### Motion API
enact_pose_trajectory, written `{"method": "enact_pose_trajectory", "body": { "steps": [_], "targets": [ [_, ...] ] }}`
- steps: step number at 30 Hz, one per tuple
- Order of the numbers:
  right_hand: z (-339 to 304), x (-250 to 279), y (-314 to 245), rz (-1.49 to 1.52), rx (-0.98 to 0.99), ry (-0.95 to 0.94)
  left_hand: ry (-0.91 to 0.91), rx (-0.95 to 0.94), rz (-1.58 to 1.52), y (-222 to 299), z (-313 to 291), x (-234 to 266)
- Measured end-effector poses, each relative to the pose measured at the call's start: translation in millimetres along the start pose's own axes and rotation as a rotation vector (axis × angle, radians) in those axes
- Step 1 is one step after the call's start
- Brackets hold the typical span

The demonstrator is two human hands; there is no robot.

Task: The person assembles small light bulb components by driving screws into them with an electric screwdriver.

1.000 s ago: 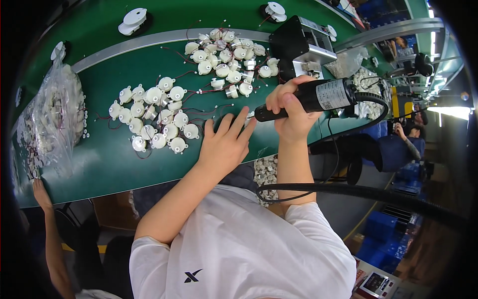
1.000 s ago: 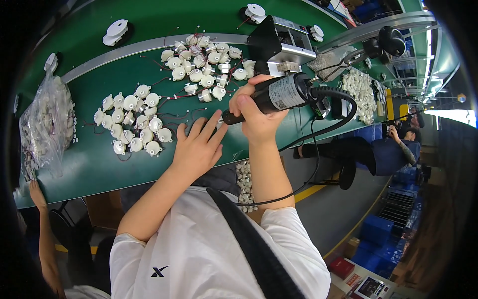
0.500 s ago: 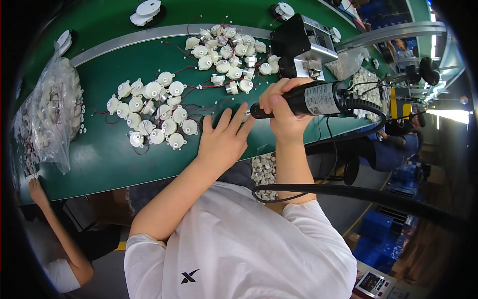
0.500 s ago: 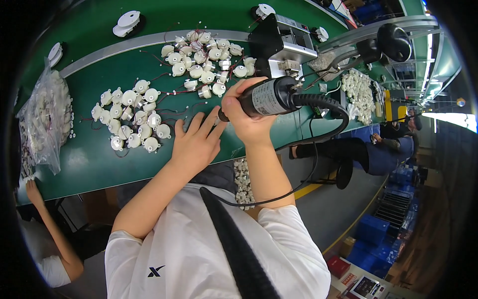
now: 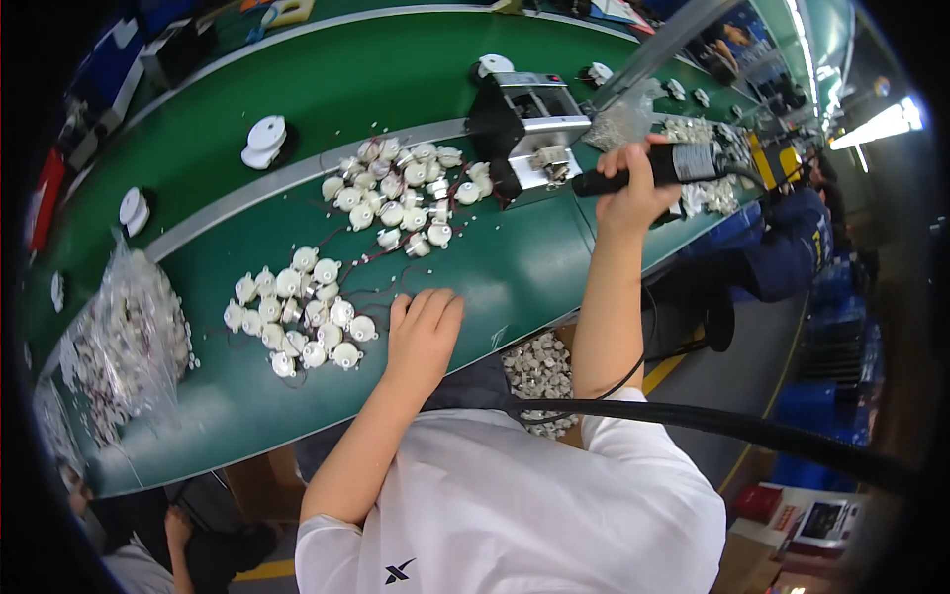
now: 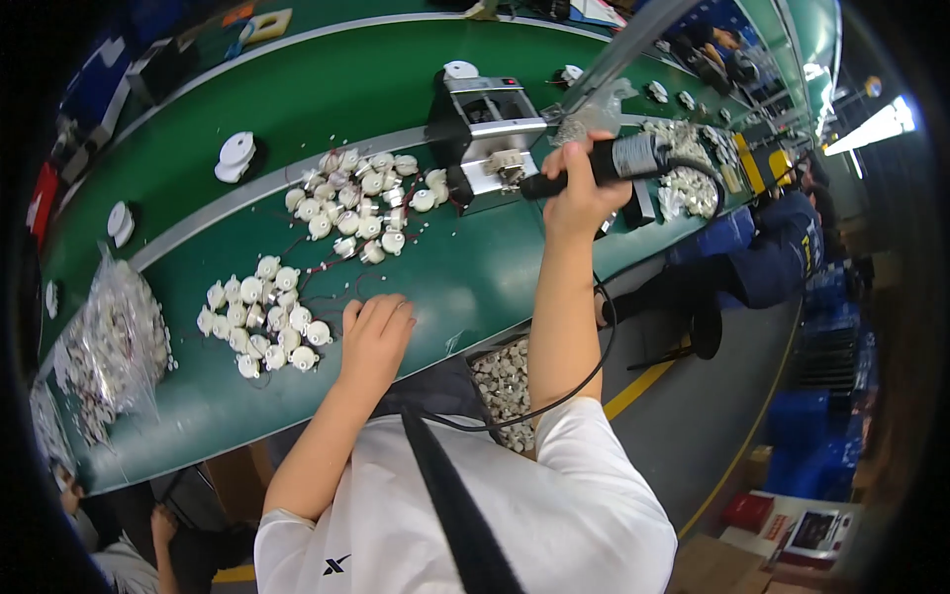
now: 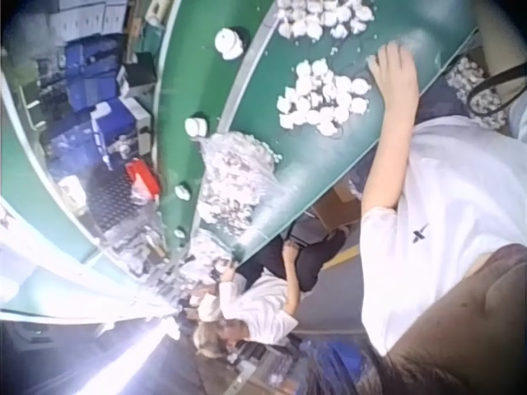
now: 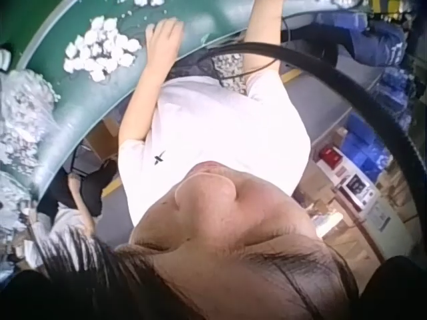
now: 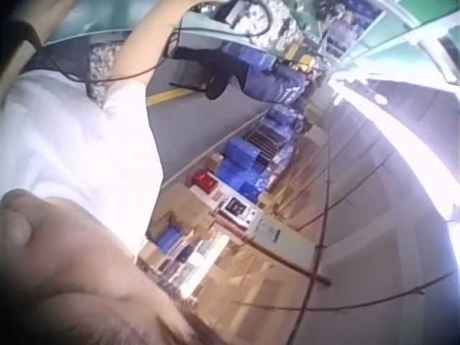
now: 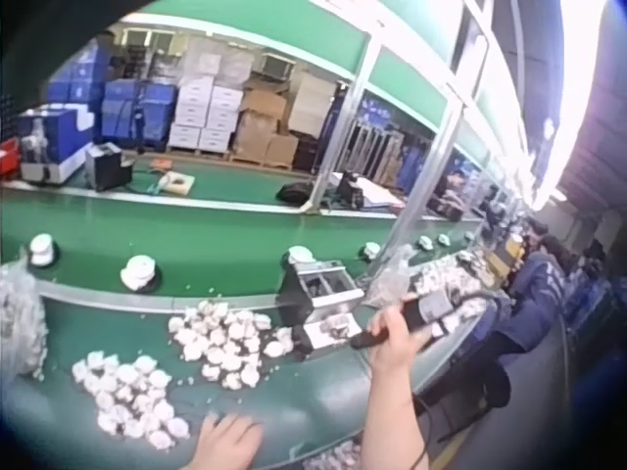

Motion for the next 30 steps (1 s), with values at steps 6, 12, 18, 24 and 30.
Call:
{"method": "enact_pose_trajectory", "body": {
  "steps": [6,12,18,24,30],
  "targets": [
    [46,7,29,-0.009,-0.03,0.021,0.119,-0.057,-0.108,1,-2,38],
    [39,6,44,-0.106,-0.095,-0.102,0.25,0.114,0.151,-43,-3,105],
    [29,11,40,-0.042,-0.166,-0.104,0.261,0.279,0.228,-108,-2,120],
    [-21,18,36,-0.024,-0.269,-0.127,0.173,0.219,0.346,-91,18,103],
    [-55,-16,27,0.119,-0.302,-0.171,0.004,0.037,0.119,-36,72,26]
  ]
}}
Point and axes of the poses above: each hand's wrist, its own z-axis towards the middle knuckle, its own x-axis out of the back of the hand, y = z × x, the point moved 10 cm from there along z, towards the middle knuckle
